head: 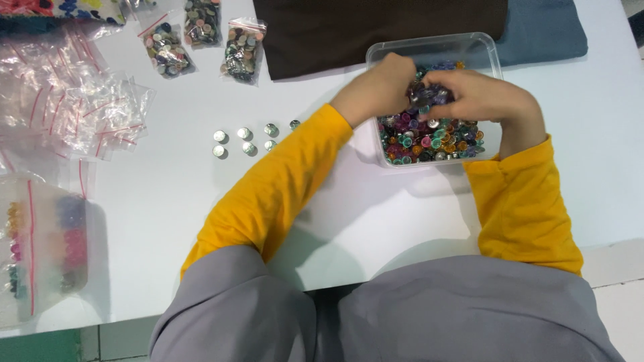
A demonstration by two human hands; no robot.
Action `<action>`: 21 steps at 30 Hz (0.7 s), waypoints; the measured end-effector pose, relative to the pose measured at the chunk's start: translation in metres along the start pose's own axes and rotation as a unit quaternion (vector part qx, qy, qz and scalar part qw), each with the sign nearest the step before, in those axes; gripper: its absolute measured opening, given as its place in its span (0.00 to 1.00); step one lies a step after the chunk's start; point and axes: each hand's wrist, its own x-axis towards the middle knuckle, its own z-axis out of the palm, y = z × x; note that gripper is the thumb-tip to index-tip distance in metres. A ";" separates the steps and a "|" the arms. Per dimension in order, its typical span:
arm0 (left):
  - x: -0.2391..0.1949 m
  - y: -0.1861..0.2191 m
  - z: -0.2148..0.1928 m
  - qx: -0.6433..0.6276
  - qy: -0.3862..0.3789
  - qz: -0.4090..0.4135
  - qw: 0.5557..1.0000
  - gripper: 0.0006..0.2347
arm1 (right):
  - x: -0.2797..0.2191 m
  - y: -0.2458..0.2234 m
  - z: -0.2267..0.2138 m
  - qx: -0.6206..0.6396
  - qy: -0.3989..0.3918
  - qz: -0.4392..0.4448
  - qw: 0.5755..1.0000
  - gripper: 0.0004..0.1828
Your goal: The person sorts small colorful buttons from a plastic container onto a white table, then places them into small ziplock bags. They repeat this process with different button colors, sealing each bag after filling it.
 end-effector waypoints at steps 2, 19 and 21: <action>-0.003 -0.003 -0.018 -0.018 -0.034 0.018 0.999 0.07 | -0.013 -0.006 -0.006 0.046 -0.012 0.033 0.998 0.19; -0.034 0.007 -0.064 -0.237 -0.101 0.048 0.965 0.08 | -0.006 0.029 0.007 0.483 0.020 -0.054 0.874 0.12; -0.031 0.005 -0.060 -0.255 -0.101 0.050 0.960 0.08 | -0.009 0.024 0.005 0.476 0.025 -0.044 0.878 0.14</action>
